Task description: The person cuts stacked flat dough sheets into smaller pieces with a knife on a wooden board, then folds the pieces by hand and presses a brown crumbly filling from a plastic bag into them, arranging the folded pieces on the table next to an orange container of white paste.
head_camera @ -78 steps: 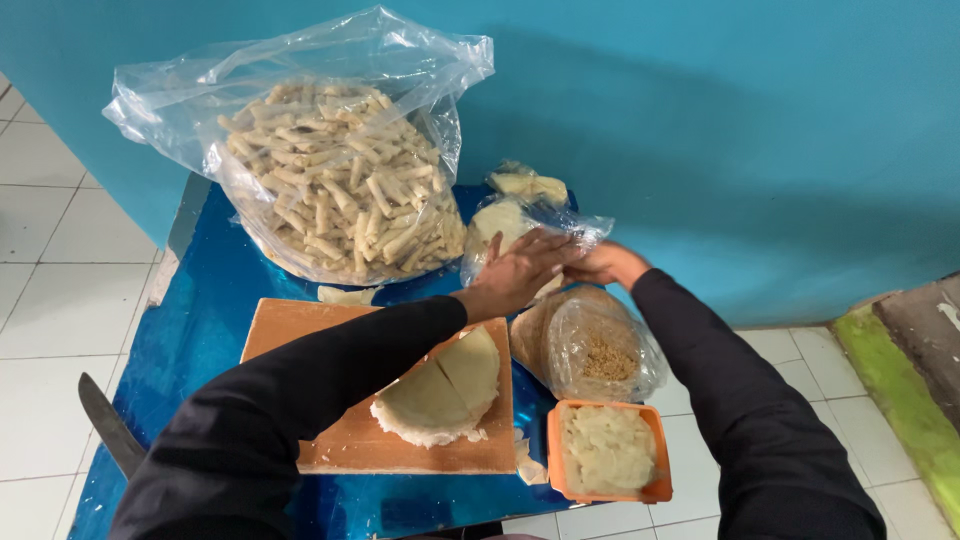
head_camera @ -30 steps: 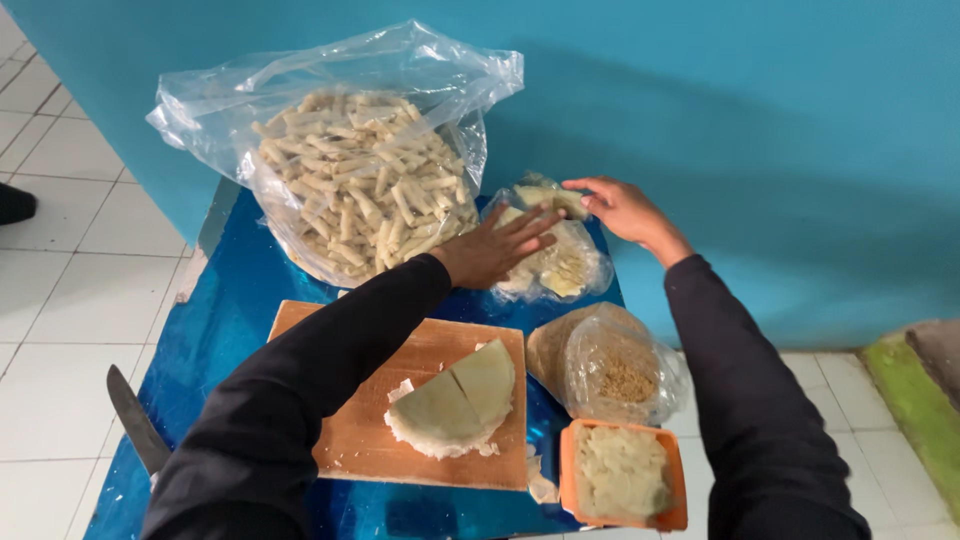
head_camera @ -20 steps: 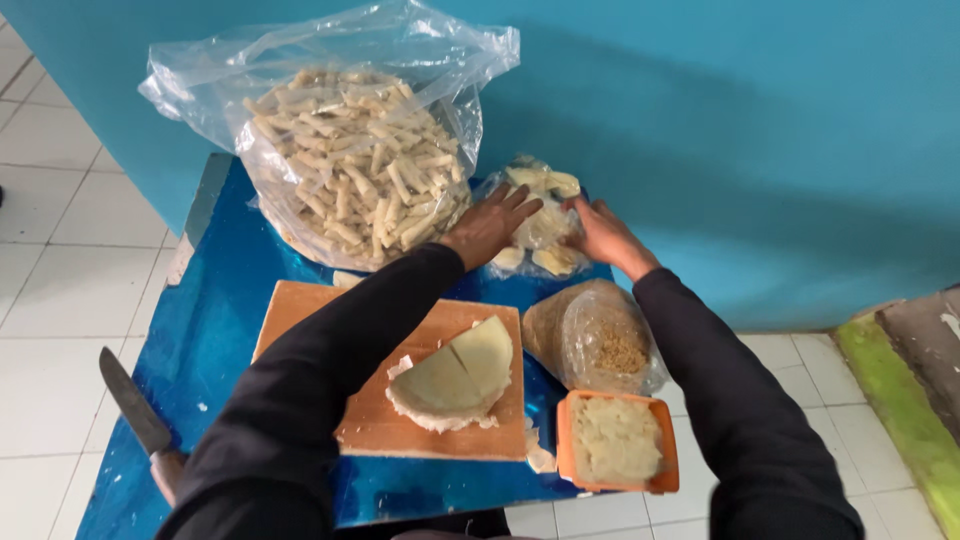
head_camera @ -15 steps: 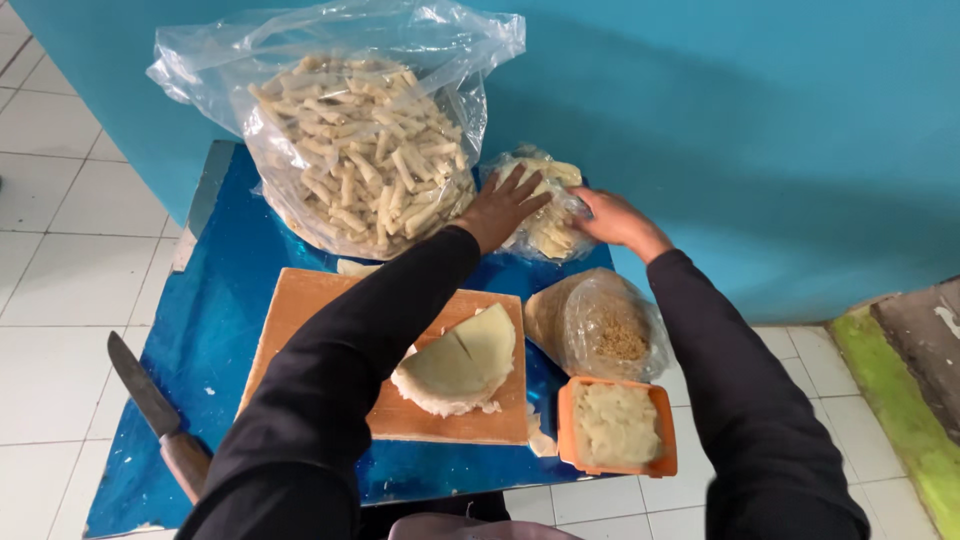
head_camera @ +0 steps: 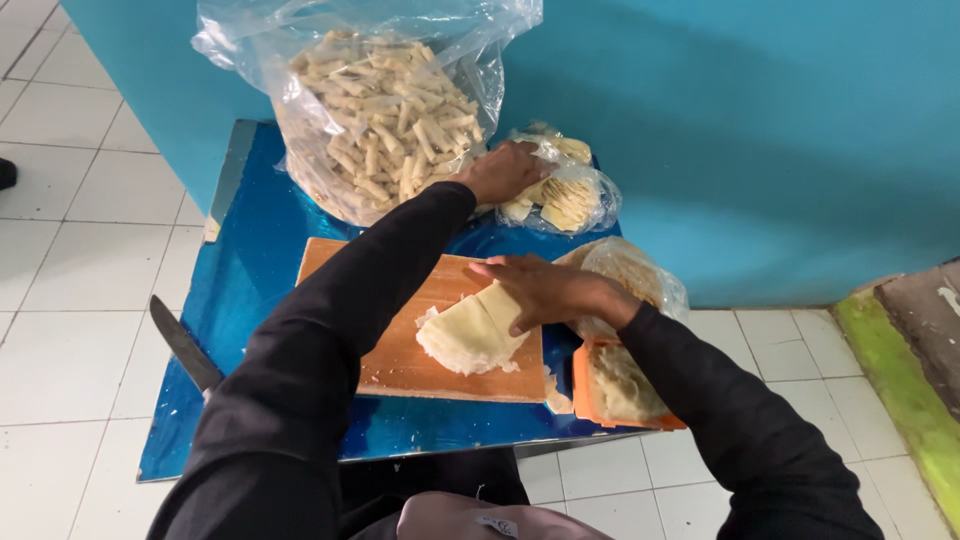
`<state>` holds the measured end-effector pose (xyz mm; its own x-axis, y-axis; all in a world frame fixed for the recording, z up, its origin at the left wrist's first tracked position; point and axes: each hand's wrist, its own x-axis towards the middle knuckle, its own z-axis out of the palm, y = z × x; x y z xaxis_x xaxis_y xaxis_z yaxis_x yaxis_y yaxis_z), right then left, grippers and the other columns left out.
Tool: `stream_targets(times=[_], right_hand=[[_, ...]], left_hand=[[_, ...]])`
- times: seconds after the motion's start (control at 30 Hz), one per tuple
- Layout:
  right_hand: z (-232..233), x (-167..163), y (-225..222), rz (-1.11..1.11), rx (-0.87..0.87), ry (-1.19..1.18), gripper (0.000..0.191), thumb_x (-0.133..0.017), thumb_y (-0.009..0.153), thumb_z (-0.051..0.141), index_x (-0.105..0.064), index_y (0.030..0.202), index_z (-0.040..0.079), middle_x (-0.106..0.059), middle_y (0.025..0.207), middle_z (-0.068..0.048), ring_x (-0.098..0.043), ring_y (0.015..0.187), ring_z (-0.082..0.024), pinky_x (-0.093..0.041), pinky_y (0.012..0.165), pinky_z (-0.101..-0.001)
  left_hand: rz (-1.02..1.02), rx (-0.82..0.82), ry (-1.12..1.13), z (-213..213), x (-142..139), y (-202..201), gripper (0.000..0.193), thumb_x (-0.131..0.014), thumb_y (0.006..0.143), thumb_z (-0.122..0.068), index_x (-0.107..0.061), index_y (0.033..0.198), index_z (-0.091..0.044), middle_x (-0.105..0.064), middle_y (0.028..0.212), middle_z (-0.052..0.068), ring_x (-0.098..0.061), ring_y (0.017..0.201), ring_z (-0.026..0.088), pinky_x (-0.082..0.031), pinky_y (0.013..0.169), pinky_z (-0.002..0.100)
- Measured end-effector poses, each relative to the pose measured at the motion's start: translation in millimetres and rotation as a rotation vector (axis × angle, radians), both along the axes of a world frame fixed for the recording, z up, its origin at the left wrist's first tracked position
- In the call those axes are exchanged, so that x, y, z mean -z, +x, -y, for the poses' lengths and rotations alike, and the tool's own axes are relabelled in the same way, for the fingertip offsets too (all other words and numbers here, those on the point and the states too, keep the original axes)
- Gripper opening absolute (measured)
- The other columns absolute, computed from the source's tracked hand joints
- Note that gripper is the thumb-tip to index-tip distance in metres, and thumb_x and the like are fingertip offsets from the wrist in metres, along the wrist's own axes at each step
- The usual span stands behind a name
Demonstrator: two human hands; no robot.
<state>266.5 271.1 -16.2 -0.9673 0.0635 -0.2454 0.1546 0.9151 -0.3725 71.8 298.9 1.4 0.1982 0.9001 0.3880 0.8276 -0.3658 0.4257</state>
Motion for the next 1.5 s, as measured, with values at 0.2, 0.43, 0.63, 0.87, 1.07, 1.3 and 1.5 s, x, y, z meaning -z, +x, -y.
stream_targets(times=[0.2,0.43,0.63,0.87,1.07,1.3,1.5], right_hand=[[-15,6,-7,0.245,0.029,0.159,0.094,-0.090,0.062,0.051,-0.054,0.143,0.020,-0.054,0.138,-0.011,-0.046,0.123,-0.035,-0.043,0.105,-0.0438],[-2,-18,5,0.146,0.089,-0.074,0.072,-0.089,0.065,0.039,-0.060,0.125,0.010,-0.066,0.119,-0.012,-0.063,0.114,-0.029,-0.050,0.093,-0.0383],[21,-23,15,0.114,0.220,0.027,0.069,-0.087,0.070,0.037,-0.061,0.130,0.015,-0.070,0.115,-0.011,-0.067,0.108,-0.030,-0.052,0.089,-0.0414],[1,-12,21,-0.002,0.084,-0.066,0.067,-0.087,0.071,0.035,-0.063,0.130,0.012,-0.067,0.123,-0.014,-0.064,0.112,-0.032,-0.051,0.093,-0.0405],[2,-15,14,0.097,0.188,-0.064,0.067,-0.090,0.067,0.037,-0.065,0.124,0.012,-0.075,0.109,-0.011,-0.071,0.103,-0.028,-0.055,0.086,-0.0375],[2,-26,14,0.134,0.275,-0.172,0.063,-0.088,0.070,0.041,-0.070,0.123,0.012,-0.078,0.102,-0.006,-0.074,0.094,-0.020,-0.056,0.081,-0.0327],[4,-37,25,0.040,0.395,-0.208,0.064,-0.088,0.068,0.036,-0.069,0.123,0.009,-0.078,0.103,-0.005,-0.073,0.093,-0.015,-0.055,0.081,-0.0307]], left_hand=[[0.054,-0.007,0.036,14,-14,4,0.034,-0.052,0.105,-0.032,-0.071,0.127,-0.016,-0.066,0.122,0.019,-0.065,0.109,0.040,-0.051,0.096,0.048],[0.154,0.009,0.116,8,-18,0,0.031,-0.057,0.104,-0.030,-0.074,0.114,-0.006,-0.069,0.116,0.018,-0.067,0.105,0.040,-0.052,0.093,0.047],[0.097,-0.025,0.178,-2,-12,3,0.033,-0.060,0.105,-0.031,-0.073,0.114,-0.002,-0.070,0.113,0.020,-0.066,0.106,0.040,-0.051,0.097,0.048],[-0.128,-0.084,-0.124,51,20,0,0.076,-0.077,0.084,-0.053,-0.049,0.130,0.001,-0.058,0.127,0.024,-0.060,0.115,0.036,-0.049,0.097,0.044],[0.613,0.350,-0.909,151,54,-4,0.069,-0.090,0.073,-0.030,-0.064,0.128,0.003,-0.070,0.117,0.013,-0.064,0.109,0.021,-0.052,0.091,0.033],[0.624,0.134,-0.835,189,48,-6,0.060,-0.089,0.069,-0.027,-0.067,0.120,-0.005,-0.074,0.111,0.006,-0.068,0.102,0.016,-0.055,0.085,0.030],[0.441,-0.102,-0.851,236,4,-45,0.052,-0.086,0.073,-0.029,-0.068,0.115,-0.004,-0.073,0.105,0.007,-0.070,0.093,0.017,-0.058,0.078,0.034]])
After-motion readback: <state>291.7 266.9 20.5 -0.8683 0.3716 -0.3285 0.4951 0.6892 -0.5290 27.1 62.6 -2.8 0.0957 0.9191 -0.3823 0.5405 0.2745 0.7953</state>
